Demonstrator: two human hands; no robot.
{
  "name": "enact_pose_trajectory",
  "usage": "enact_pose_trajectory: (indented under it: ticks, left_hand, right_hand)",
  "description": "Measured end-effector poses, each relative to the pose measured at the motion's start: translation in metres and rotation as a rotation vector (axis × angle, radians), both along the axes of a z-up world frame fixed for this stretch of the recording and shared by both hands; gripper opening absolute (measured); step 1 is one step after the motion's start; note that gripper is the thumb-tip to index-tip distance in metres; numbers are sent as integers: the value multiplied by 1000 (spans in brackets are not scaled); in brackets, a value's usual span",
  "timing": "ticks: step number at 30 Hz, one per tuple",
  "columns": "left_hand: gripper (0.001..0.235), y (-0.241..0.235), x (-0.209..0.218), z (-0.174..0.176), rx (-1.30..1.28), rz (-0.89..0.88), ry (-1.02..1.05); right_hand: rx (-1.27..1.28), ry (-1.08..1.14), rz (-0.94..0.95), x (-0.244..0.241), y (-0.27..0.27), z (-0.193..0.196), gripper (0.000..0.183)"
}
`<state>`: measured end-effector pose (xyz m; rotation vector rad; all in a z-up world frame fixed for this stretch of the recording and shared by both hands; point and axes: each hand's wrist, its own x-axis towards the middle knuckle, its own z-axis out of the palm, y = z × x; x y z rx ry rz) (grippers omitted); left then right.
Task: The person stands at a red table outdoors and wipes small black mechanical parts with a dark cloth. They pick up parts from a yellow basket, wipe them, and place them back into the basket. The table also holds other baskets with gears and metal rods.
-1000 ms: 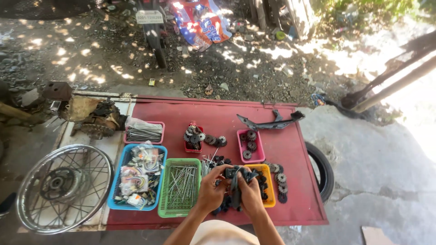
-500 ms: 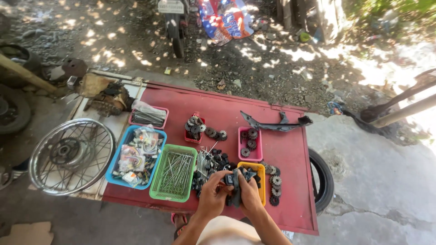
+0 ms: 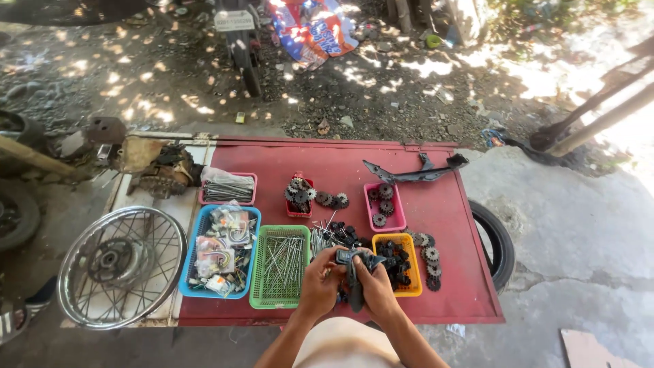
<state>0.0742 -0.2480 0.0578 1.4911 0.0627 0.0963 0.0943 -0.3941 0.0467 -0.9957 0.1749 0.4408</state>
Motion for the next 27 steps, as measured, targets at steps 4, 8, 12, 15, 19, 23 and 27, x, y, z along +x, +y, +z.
enact_pose_trajectory:
  ticks: [4,8,12,15,19,23,27]
  left_hand:
    - [38,20,-8,9,190,-77,-200]
    - [50,41,-9,10,149,-148,-183]
    - [44,50,-14,17,206,-244,-210]
    - [39,50,-15,21,280,-284,-331]
    - [39,48,-5,29,348,-155,-309]
    - [40,28,-4,21,508,-81,-369]
    - [34,-1,-7,29,620,-78,-480]
  right_hand:
    - [-45,83,-166,-6,15,-11,21]
    - [-54,45,-178,-27,36,10,19]
    - [-115,89,-281,-33,34,-13,21]
    - [-289,-36,-354,-23,28,1,20]
    - [-207,65,-387,-13,13,30,43]
    - [-309,-104,-35,-16,2,29,21]
    - [-443,-19,9,-3,-24,25,23]
